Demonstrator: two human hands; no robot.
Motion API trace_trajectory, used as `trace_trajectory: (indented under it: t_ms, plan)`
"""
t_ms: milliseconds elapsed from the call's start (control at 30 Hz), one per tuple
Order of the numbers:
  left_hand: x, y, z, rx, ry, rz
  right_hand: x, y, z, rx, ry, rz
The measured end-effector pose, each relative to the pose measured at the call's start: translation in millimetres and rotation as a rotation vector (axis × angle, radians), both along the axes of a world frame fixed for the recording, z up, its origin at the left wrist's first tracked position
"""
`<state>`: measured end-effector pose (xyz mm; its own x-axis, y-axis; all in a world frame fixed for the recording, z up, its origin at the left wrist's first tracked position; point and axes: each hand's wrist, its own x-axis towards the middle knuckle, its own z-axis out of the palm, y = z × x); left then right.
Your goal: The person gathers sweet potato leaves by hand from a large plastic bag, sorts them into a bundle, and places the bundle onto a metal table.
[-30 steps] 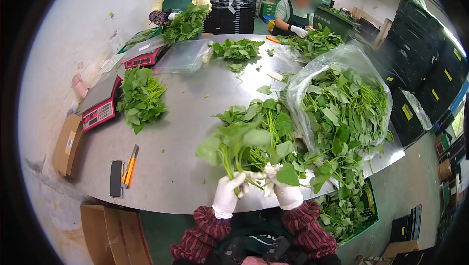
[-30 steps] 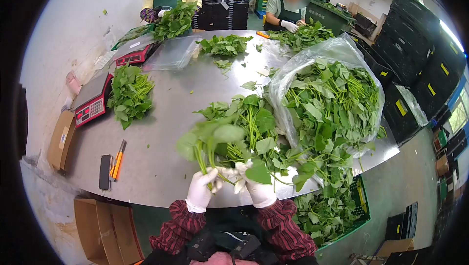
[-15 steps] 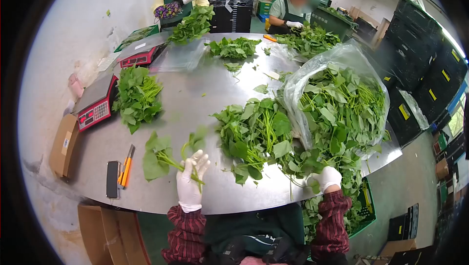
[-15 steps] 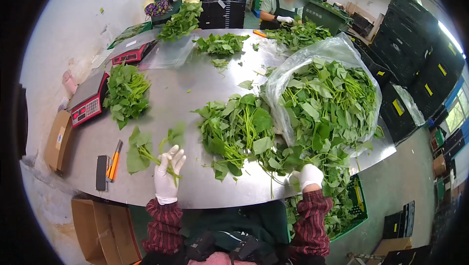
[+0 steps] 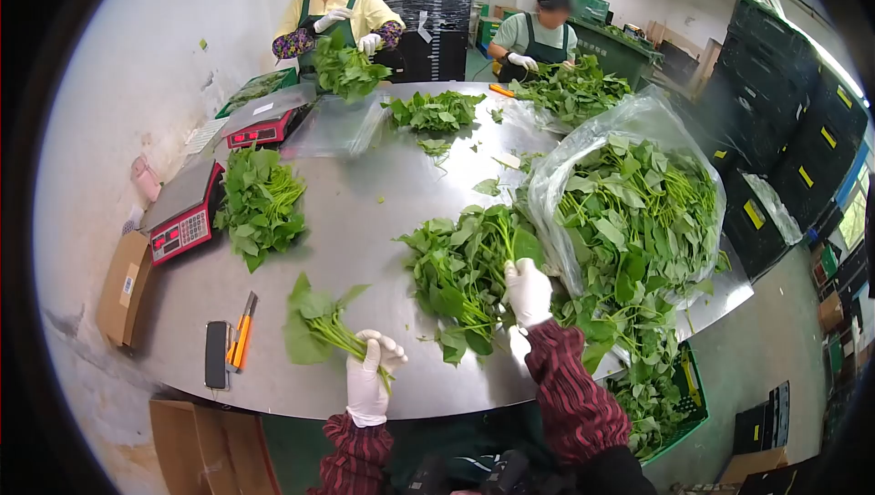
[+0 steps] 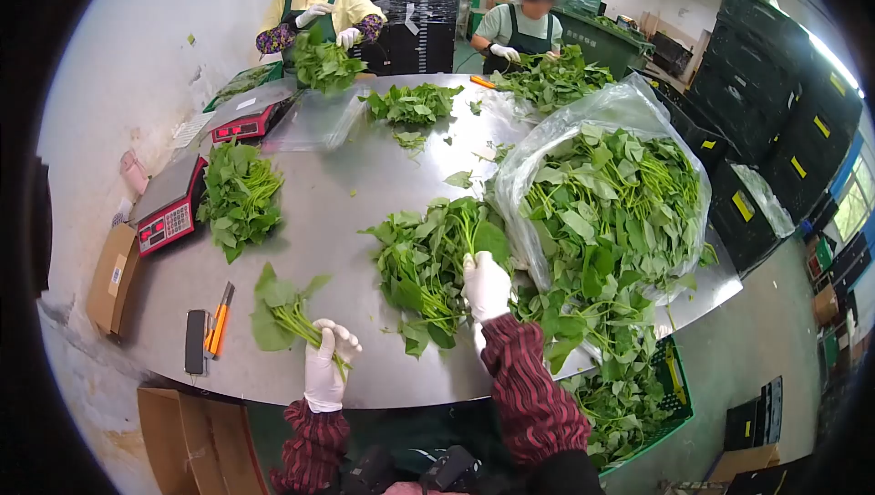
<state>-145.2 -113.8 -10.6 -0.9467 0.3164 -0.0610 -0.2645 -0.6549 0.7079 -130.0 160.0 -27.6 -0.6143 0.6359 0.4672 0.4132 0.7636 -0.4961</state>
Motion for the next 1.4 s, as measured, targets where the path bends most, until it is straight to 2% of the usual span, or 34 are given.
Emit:
trace_trajectory:
  t_ms: [33, 100, 167, 233, 367, 433, 500, 533, 600, 633, 700, 767, 833, 900, 967, 1033, 1100, 1167, 1233, 1300, 1367, 1400]
  plan:
    - [-4.5, -4.9, -5.8, 0.006, 0.001, 0.002, 12.6, -18.1, 41.4, -0.306, 0.190, 0.021]
    - [-8.4, -12.8, -15.4, -0.193, 0.042, -0.092, 20.9, -18.8, 54.5, -0.608, 0.267, 0.157]
    - [-6.2, -2.7, -13.4, -0.175, 0.046, -0.097, 32.9, -34.6, 75.8, -0.800, 0.205, 0.189]
    - [-0.1, 11.4, -7.4, -0.197, 0.061, -0.147, 43.3, -51.1, 77.9, -0.846, 0.230, 0.271]
    - [10.4, 45.4, 22.8, -0.232, 0.005, -0.246, 64.6, -87.1, 63.9, -0.669, 0.093, 0.410]
    - [10.7, 55.1, 22.4, -0.179, 0.014, -0.289, 71.9, -97.3, 54.2, -0.575, 0.002, 0.537]
    - [15.0, 57.0, 23.6, -0.195, -0.003, -0.311, 78.4, -103.4, 55.1, -0.407, -0.029, 0.590]
    - [16.4, 57.1, 20.5, -0.179, 0.009, -0.320, 80.8, -104.6, 52.0, -0.408, -0.028, 0.591]
    - [21.7, 57.7, 18.4, -0.136, 0.034, -0.336, 86.3, -106.1, 45.0, -0.854, 0.133, 0.552]
    - [24.1, 57.4, 16.3, -0.135, 0.034, -0.338, 87.7, -107.9, 44.7, -0.854, 0.133, 0.551]
    - [27.9, 56.5, 11.3, -0.150, 0.058, -0.322, 89.1, -112.9, 45.4, -1.200, 0.385, 0.366]
    - [35.1, 58.3, 10.5, -0.162, 0.041, -0.313, 86.8, -105.9, 34.3, -1.144, 0.386, 0.339]
    - [38.8, 60.2, 8.1, -0.177, 0.116, -0.319, 84.7, -97.5, 28.8, -1.200, 0.454, 0.317]
    - [40.2, 59.0, 11.9, -0.166, 0.126, -0.296, 79.0, -78.7, 32.6, -1.193, 0.373, 0.294]
    - [27.8, 40.2, 15.3, -0.217, 0.104, -0.150, 80.5, -44.7, 37.1, -1.046, 0.336, 0.048]
    - [13.7, 23.6, 18.3, -0.226, 0.159, -0.108, 86.6, 5.5, 3.0, -0.253, -0.114, -0.237]
    - [5.9, 14.3, 20.9, -0.185, 0.206, -0.022, 90.8, 23.3, 8.7, -0.042, -0.270, -0.368]
    - [4.9, 11.2, 19.9, -0.119, 0.145, -0.003, 79.5, 23.3, 13.3, -0.002, -0.214, -0.333]
    - [6.4, 10.7, 18.0, -0.088, 0.121, -0.022, 63.7, 7.1, 14.3, 0.013, -0.164, -0.053]
    - [6.8, 10.4, 14.9, -0.055, 0.101, -0.038, 35.3, -2.8, -1.8, 0.002, -0.279, 0.035]
    - [5.6, 10.4, 9.7, 0.117, 0.089, -0.123, 14.1, -4.6, -17.5, 0.003, -0.379, -0.015]
    - [7.5, 13.2, 12.6, 0.113, 0.048, -0.057, 8.6, -0.5, -22.6, -0.025, -0.421, 0.015]
